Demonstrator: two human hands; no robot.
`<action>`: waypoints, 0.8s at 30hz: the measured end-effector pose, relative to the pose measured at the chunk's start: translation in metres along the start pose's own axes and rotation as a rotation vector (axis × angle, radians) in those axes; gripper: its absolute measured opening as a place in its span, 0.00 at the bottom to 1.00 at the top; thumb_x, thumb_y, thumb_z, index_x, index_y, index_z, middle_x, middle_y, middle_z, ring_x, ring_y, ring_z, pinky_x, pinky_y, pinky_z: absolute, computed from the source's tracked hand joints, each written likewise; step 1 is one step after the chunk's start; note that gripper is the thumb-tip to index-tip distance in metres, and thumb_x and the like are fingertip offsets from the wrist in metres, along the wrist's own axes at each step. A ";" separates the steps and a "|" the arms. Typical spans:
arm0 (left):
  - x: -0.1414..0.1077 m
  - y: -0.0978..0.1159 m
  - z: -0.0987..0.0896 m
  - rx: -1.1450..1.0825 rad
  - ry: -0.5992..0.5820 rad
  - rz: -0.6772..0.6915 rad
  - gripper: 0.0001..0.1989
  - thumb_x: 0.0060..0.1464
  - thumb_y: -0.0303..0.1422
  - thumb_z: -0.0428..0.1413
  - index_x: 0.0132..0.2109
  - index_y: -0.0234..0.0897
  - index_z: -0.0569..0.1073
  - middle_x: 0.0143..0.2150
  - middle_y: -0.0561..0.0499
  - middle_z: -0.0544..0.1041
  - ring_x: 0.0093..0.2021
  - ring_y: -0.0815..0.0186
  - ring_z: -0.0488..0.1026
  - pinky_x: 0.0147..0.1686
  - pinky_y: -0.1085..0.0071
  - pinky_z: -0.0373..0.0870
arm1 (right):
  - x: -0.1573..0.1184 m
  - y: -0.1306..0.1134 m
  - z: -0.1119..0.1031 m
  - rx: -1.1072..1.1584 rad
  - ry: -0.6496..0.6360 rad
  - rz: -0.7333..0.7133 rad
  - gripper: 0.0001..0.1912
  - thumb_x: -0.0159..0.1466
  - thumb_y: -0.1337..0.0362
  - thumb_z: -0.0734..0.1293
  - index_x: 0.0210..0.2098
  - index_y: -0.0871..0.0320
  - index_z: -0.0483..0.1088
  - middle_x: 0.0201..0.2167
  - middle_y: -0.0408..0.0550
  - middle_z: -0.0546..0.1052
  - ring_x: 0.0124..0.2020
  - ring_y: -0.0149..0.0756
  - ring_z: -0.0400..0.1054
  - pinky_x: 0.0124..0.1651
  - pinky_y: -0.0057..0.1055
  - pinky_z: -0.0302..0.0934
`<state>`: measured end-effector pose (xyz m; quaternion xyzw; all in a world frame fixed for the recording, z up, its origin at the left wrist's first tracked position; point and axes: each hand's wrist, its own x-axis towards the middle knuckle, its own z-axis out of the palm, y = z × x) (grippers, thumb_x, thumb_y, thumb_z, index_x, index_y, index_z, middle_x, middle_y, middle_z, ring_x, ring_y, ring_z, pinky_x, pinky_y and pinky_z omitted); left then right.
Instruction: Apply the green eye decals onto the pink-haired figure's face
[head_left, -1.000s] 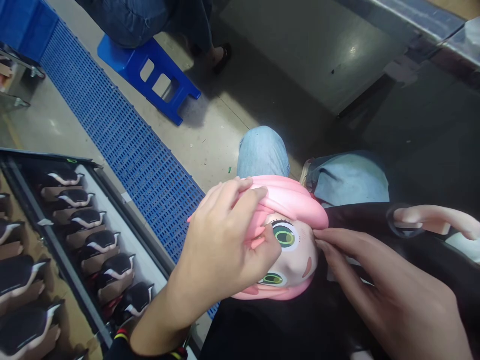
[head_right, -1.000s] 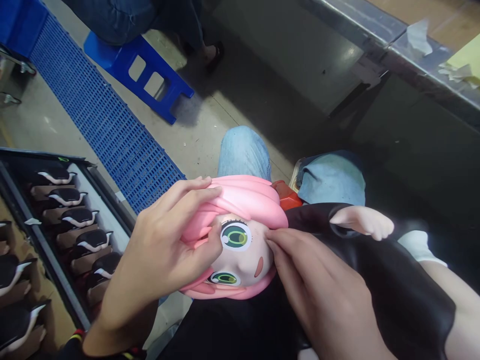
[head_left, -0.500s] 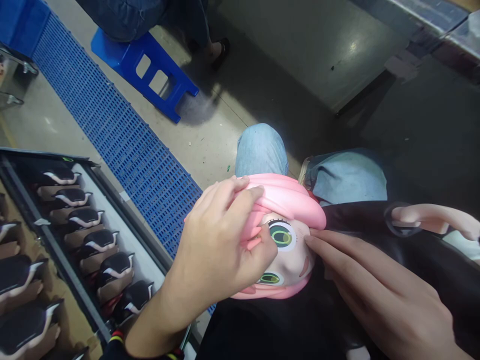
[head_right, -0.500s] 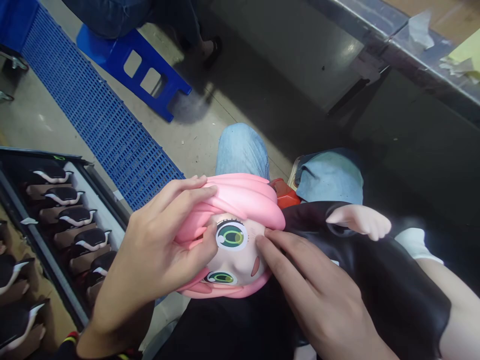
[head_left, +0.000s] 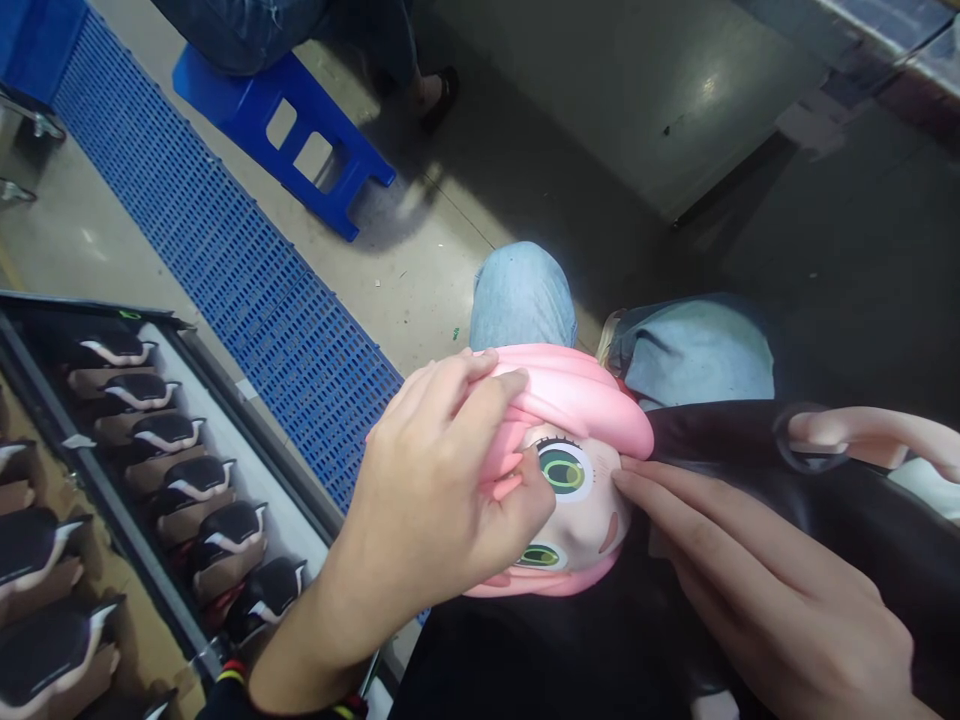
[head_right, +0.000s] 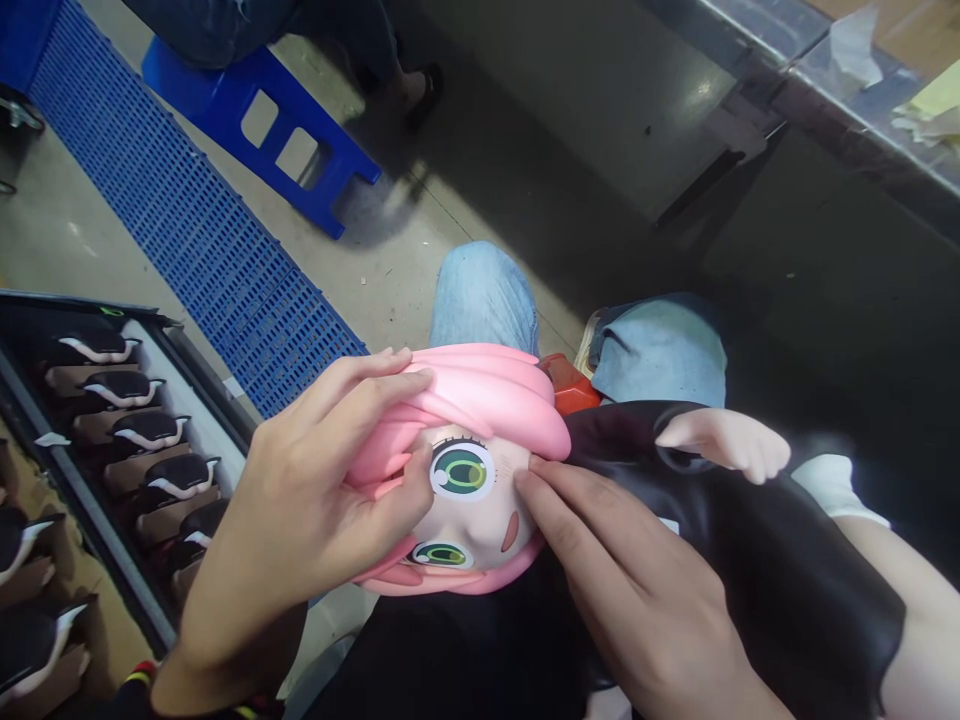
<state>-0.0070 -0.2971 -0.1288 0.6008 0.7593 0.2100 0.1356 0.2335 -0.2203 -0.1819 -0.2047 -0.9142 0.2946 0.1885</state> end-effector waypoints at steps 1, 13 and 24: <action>0.000 0.000 0.000 -0.001 0.001 0.000 0.19 0.55 0.30 0.57 0.53 0.26 0.78 0.53 0.35 0.78 0.53 0.49 0.77 0.52 0.52 0.77 | -0.001 0.000 -0.001 -0.001 0.002 -0.007 0.23 0.69 0.82 0.62 0.61 0.65 0.70 0.60 0.53 0.72 0.62 0.32 0.68 0.68 0.23 0.58; 0.000 0.000 -0.001 -0.009 -0.002 0.003 0.19 0.54 0.28 0.56 0.52 0.25 0.78 0.51 0.35 0.78 0.52 0.48 0.77 0.51 0.51 0.77 | -0.001 -0.003 -0.002 -0.005 -0.017 0.000 0.25 0.71 0.81 0.60 0.64 0.61 0.69 0.60 0.52 0.72 0.62 0.32 0.68 0.68 0.23 0.58; 0.000 0.000 0.000 0.001 0.006 0.006 0.19 0.55 0.29 0.57 0.52 0.26 0.78 0.52 0.35 0.78 0.52 0.49 0.77 0.51 0.52 0.78 | -0.003 0.001 0.003 0.037 0.061 -0.021 0.24 0.70 0.79 0.61 0.64 0.63 0.69 0.60 0.53 0.74 0.60 0.36 0.71 0.69 0.27 0.61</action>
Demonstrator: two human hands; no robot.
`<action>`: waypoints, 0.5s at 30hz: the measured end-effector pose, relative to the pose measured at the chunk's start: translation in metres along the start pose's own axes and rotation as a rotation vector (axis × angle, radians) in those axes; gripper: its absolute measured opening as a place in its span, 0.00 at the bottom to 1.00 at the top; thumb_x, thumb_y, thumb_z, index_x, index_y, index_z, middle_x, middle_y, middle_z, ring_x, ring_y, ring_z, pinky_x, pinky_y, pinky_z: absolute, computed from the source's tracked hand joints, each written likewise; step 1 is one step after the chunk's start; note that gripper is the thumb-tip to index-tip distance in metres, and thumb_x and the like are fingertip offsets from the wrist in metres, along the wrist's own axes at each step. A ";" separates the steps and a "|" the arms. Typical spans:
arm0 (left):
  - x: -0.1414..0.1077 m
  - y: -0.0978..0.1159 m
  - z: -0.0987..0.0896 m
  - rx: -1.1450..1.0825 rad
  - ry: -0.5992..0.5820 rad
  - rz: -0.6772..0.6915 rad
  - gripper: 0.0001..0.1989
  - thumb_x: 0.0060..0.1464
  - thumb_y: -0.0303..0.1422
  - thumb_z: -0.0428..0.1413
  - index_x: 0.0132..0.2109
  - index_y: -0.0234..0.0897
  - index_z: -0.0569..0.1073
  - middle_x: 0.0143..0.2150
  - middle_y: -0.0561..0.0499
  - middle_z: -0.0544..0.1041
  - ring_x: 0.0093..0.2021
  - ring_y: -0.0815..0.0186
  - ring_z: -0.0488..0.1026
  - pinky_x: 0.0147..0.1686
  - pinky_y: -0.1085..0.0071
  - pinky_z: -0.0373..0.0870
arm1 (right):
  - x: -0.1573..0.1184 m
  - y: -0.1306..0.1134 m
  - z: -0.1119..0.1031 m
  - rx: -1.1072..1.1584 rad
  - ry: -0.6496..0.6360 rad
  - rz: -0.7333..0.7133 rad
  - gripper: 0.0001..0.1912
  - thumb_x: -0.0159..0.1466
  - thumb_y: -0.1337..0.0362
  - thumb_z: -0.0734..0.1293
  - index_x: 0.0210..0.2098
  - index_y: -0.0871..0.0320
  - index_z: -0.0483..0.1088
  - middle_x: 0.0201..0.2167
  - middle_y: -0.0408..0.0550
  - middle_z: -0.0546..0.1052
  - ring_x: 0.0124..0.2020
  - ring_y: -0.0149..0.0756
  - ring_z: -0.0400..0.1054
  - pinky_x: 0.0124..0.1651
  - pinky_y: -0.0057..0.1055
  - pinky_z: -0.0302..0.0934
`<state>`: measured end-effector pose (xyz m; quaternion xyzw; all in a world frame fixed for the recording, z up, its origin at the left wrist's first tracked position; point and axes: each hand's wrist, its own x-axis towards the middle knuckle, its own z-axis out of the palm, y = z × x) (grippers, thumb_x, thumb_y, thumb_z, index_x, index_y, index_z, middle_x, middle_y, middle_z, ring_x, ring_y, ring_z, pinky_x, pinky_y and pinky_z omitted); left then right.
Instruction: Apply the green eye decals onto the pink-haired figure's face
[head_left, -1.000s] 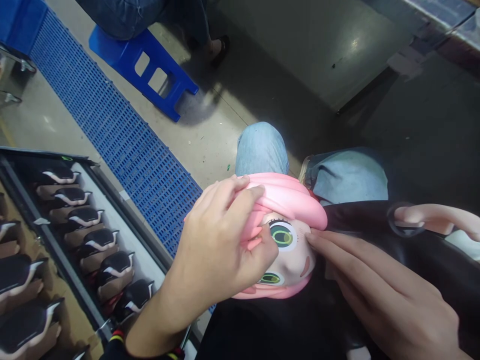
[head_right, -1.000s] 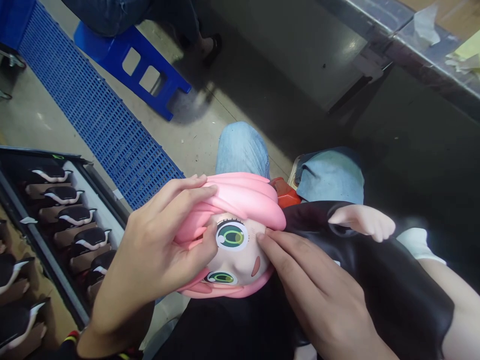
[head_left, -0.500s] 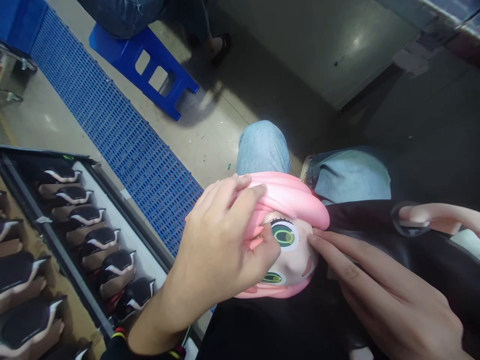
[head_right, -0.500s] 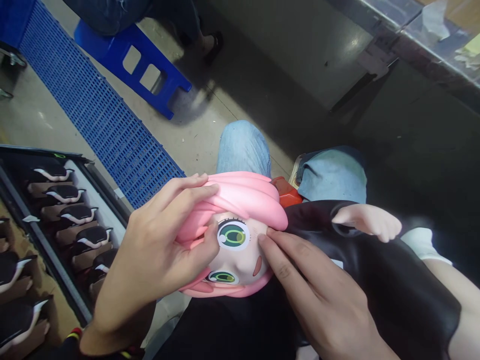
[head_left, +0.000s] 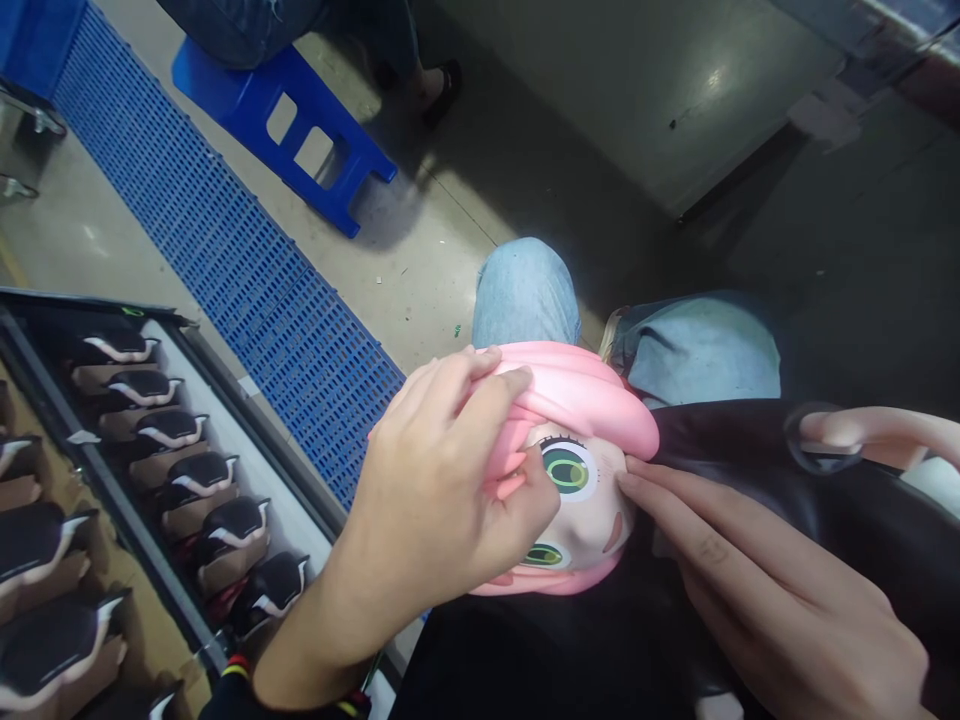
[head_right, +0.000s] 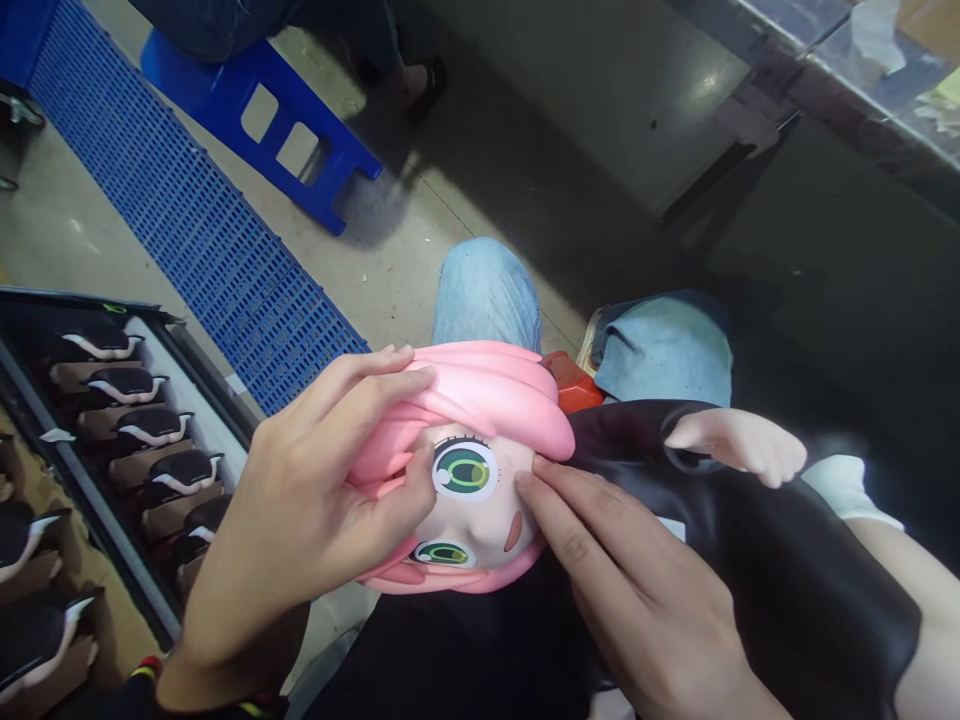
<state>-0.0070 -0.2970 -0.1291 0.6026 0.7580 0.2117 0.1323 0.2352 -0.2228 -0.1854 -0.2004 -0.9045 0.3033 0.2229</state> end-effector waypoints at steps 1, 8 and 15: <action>0.000 0.000 0.000 -0.001 -0.001 0.000 0.18 0.55 0.30 0.57 0.52 0.25 0.78 0.52 0.35 0.78 0.52 0.49 0.77 0.51 0.52 0.78 | 0.000 0.000 -0.001 -0.010 -0.013 0.000 0.24 0.70 0.79 0.61 0.63 0.62 0.70 0.60 0.53 0.74 0.60 0.36 0.71 0.69 0.26 0.61; 0.000 0.001 -0.001 -0.011 -0.014 0.006 0.18 0.55 0.29 0.56 0.52 0.26 0.78 0.51 0.34 0.78 0.52 0.49 0.77 0.51 0.51 0.77 | -0.001 0.000 -0.002 -0.065 -0.035 0.010 0.23 0.71 0.77 0.60 0.62 0.58 0.72 0.61 0.48 0.74 0.59 0.33 0.72 0.67 0.22 0.60; 0.000 0.000 -0.001 -0.010 -0.016 0.006 0.18 0.55 0.29 0.56 0.51 0.25 0.78 0.51 0.34 0.78 0.52 0.48 0.77 0.50 0.51 0.77 | 0.000 -0.011 -0.001 -0.059 -0.052 0.113 0.24 0.71 0.79 0.60 0.61 0.55 0.72 0.61 0.48 0.73 0.61 0.32 0.70 0.67 0.24 0.60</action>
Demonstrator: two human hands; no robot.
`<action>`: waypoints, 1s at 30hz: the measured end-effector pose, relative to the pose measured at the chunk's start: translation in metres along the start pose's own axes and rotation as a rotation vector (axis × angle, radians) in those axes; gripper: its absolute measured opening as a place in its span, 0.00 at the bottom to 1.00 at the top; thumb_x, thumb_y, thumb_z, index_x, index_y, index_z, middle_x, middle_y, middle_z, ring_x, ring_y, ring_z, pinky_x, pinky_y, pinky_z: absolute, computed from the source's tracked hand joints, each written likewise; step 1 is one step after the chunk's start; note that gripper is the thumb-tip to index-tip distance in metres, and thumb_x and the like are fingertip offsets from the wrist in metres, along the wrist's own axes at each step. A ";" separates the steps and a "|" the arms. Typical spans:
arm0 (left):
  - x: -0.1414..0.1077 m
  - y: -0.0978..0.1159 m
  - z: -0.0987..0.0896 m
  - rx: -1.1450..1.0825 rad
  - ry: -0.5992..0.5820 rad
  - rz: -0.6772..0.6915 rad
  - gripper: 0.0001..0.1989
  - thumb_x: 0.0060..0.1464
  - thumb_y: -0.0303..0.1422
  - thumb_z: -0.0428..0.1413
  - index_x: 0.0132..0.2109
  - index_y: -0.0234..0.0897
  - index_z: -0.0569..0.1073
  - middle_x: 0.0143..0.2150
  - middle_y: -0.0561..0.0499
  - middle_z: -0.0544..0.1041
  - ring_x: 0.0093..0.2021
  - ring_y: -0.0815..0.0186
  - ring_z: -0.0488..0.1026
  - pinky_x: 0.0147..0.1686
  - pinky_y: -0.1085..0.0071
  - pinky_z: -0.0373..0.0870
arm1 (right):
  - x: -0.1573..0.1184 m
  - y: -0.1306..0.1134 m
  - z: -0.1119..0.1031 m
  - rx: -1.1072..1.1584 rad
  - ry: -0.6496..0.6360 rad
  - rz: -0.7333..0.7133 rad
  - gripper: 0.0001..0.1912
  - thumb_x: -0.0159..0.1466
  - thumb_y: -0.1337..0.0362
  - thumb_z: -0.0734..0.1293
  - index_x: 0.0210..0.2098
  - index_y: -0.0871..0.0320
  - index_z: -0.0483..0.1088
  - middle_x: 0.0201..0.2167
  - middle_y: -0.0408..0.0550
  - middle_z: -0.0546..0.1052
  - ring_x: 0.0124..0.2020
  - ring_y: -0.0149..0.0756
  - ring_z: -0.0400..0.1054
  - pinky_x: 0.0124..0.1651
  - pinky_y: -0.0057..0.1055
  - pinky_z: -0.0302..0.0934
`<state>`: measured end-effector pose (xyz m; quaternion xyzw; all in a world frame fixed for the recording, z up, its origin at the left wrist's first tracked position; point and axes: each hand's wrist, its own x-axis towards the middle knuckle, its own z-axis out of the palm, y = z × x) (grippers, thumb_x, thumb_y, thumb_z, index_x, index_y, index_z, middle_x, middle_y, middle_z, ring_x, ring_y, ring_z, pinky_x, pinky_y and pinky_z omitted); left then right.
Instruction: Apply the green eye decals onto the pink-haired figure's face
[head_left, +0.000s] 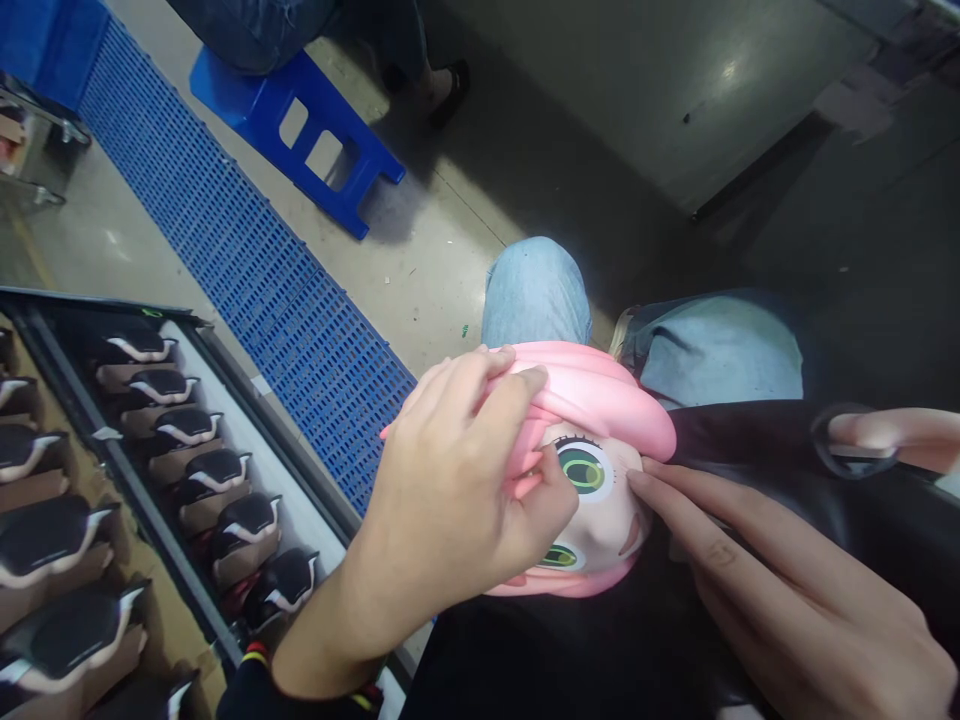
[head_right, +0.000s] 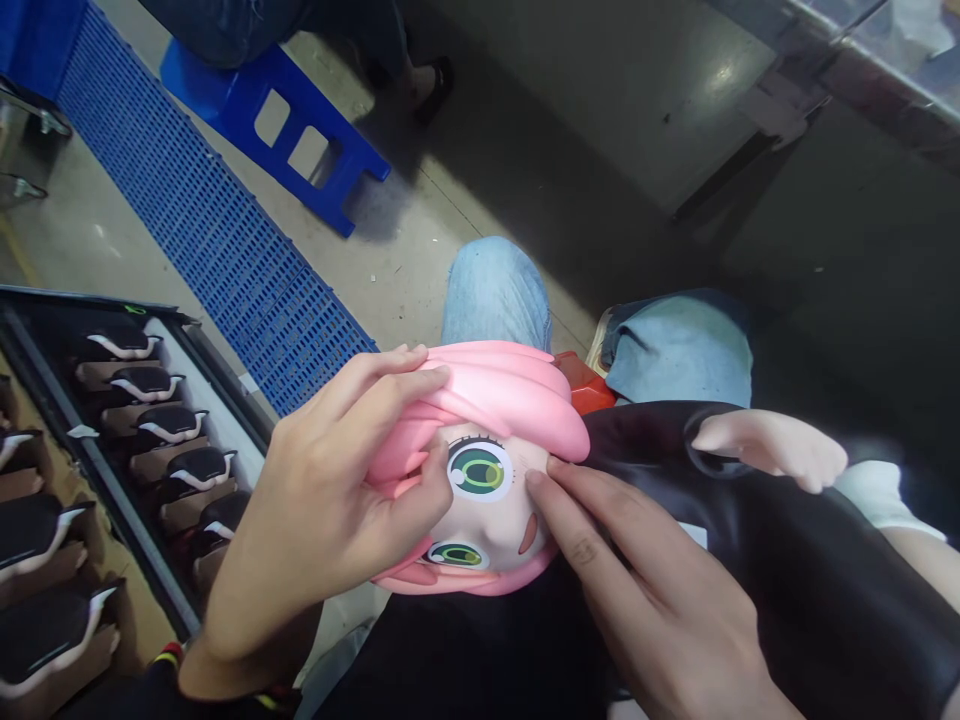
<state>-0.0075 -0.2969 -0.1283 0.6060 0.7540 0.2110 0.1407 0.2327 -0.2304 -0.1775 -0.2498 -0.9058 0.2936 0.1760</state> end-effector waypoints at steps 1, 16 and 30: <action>0.000 0.000 0.000 -0.004 0.000 0.001 0.18 0.55 0.29 0.56 0.51 0.25 0.78 0.50 0.34 0.78 0.52 0.48 0.77 0.50 0.51 0.77 | 0.000 -0.001 0.000 0.024 -0.004 0.010 0.24 0.71 0.79 0.60 0.62 0.55 0.71 0.61 0.48 0.73 0.61 0.32 0.70 0.67 0.23 0.60; 0.000 0.000 0.001 -0.001 -0.002 -0.009 0.19 0.54 0.29 0.56 0.51 0.25 0.78 0.51 0.34 0.78 0.53 0.48 0.77 0.51 0.51 0.77 | -0.001 0.010 0.004 -0.009 0.037 -0.055 0.21 0.74 0.72 0.58 0.60 0.55 0.74 0.58 0.44 0.76 0.53 0.30 0.76 0.64 0.18 0.60; 0.000 0.000 0.001 -0.006 0.011 -0.007 0.19 0.53 0.28 0.56 0.51 0.25 0.78 0.51 0.34 0.78 0.52 0.48 0.77 0.51 0.51 0.77 | 0.015 0.000 0.000 -0.034 0.093 -0.012 0.17 0.70 0.74 0.67 0.57 0.58 0.72 0.47 0.44 0.81 0.45 0.29 0.77 0.64 0.18 0.61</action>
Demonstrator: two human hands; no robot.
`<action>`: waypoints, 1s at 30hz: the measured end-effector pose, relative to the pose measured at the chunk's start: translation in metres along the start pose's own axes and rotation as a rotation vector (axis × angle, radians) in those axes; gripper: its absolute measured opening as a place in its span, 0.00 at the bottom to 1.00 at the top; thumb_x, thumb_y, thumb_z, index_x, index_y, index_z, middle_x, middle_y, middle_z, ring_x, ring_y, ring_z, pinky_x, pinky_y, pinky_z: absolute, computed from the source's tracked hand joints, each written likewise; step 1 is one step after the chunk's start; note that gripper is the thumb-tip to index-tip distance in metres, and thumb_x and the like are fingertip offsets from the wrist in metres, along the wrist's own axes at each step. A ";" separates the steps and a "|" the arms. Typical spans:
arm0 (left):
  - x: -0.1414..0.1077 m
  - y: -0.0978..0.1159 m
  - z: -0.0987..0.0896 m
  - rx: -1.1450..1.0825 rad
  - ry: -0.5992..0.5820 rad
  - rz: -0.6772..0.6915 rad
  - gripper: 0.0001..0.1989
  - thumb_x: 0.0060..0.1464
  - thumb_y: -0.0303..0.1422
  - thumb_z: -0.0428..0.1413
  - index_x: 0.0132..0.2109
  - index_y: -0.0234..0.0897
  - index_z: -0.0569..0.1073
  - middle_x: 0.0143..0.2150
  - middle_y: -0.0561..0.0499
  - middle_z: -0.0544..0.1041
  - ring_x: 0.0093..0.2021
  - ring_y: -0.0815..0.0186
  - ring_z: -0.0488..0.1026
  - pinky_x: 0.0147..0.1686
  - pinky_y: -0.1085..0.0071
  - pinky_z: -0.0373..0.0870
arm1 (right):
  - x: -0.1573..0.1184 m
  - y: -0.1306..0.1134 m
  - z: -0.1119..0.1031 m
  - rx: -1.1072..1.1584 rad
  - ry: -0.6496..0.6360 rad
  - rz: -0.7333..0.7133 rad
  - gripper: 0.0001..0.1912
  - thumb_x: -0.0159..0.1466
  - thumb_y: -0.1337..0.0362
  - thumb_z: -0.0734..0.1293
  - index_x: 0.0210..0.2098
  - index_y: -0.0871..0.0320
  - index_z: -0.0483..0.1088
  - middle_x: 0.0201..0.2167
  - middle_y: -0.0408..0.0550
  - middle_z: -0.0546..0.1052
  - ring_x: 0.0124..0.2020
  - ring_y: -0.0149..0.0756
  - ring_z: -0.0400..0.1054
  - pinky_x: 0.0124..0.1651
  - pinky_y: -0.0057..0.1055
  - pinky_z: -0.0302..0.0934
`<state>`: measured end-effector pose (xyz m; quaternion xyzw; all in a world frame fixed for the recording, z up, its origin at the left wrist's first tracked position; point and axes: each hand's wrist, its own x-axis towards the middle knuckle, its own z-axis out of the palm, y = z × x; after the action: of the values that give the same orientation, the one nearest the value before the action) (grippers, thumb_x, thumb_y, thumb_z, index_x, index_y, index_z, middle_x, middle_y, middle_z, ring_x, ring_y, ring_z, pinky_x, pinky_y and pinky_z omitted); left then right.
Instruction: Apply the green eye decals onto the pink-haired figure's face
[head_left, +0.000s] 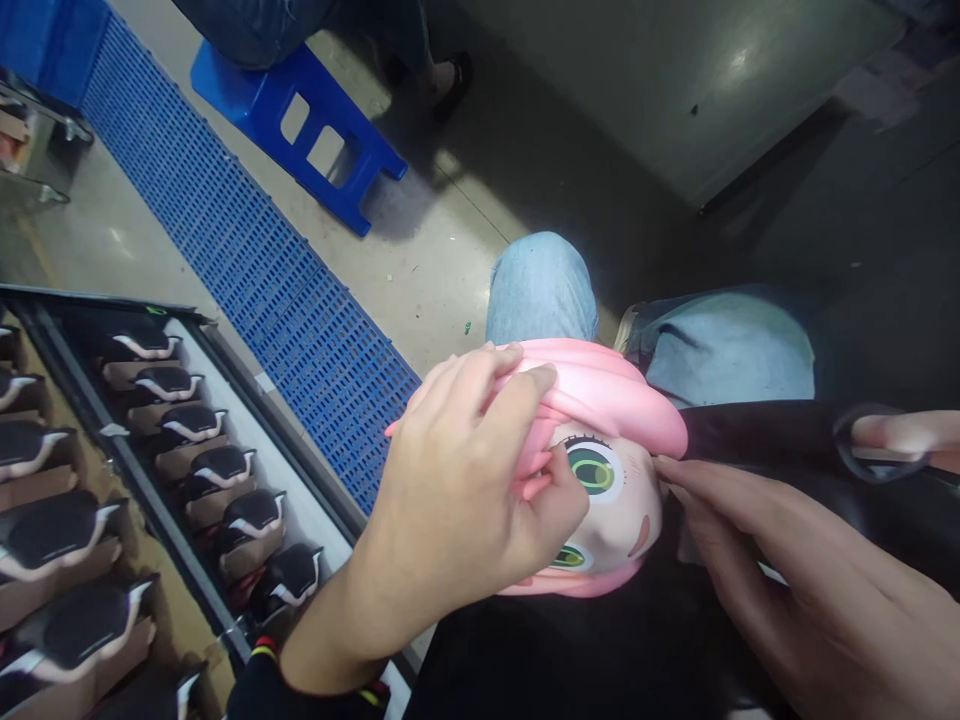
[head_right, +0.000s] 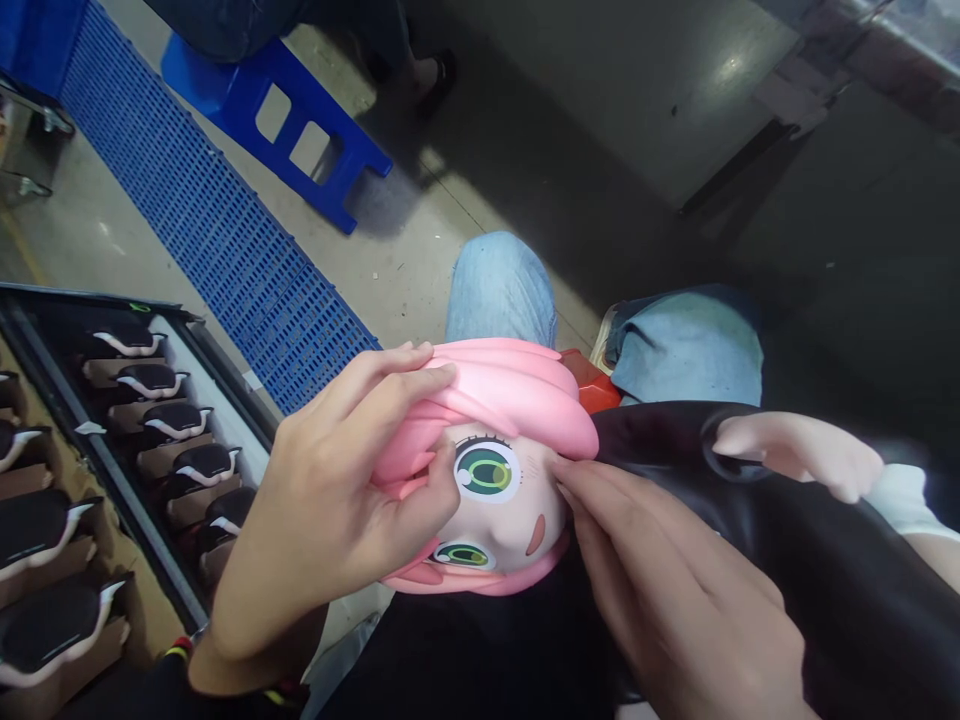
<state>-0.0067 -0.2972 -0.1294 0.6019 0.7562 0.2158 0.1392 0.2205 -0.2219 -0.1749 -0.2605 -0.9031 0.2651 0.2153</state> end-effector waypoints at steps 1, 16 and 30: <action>0.000 0.000 0.000 0.003 0.001 0.001 0.19 0.53 0.28 0.56 0.51 0.25 0.78 0.51 0.35 0.78 0.53 0.48 0.77 0.51 0.51 0.77 | 0.004 -0.002 0.000 -0.009 -0.006 0.020 0.14 0.71 0.72 0.67 0.55 0.58 0.73 0.46 0.43 0.81 0.43 0.28 0.77 0.63 0.17 0.61; 0.000 -0.001 -0.001 -0.004 0.004 0.007 0.19 0.54 0.29 0.57 0.52 0.24 0.78 0.51 0.33 0.78 0.52 0.47 0.77 0.50 0.49 0.77 | 0.031 -0.016 -0.001 -0.056 -0.019 0.214 0.15 0.72 0.52 0.64 0.44 0.53 0.79 0.40 0.48 0.81 0.40 0.40 0.78 0.44 0.31 0.75; -0.001 -0.001 0.000 -0.013 0.009 0.010 0.19 0.55 0.29 0.56 0.52 0.24 0.78 0.51 0.34 0.78 0.52 0.47 0.77 0.49 0.50 0.78 | 0.025 -0.003 -0.006 0.024 -0.051 0.160 0.08 0.74 0.61 0.64 0.45 0.49 0.76 0.43 0.35 0.80 0.42 0.26 0.75 0.47 0.22 0.66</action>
<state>-0.0072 -0.2984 -0.1299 0.6038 0.7524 0.2240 0.1386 0.2033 -0.2070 -0.1620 -0.3226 -0.8812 0.2988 0.1736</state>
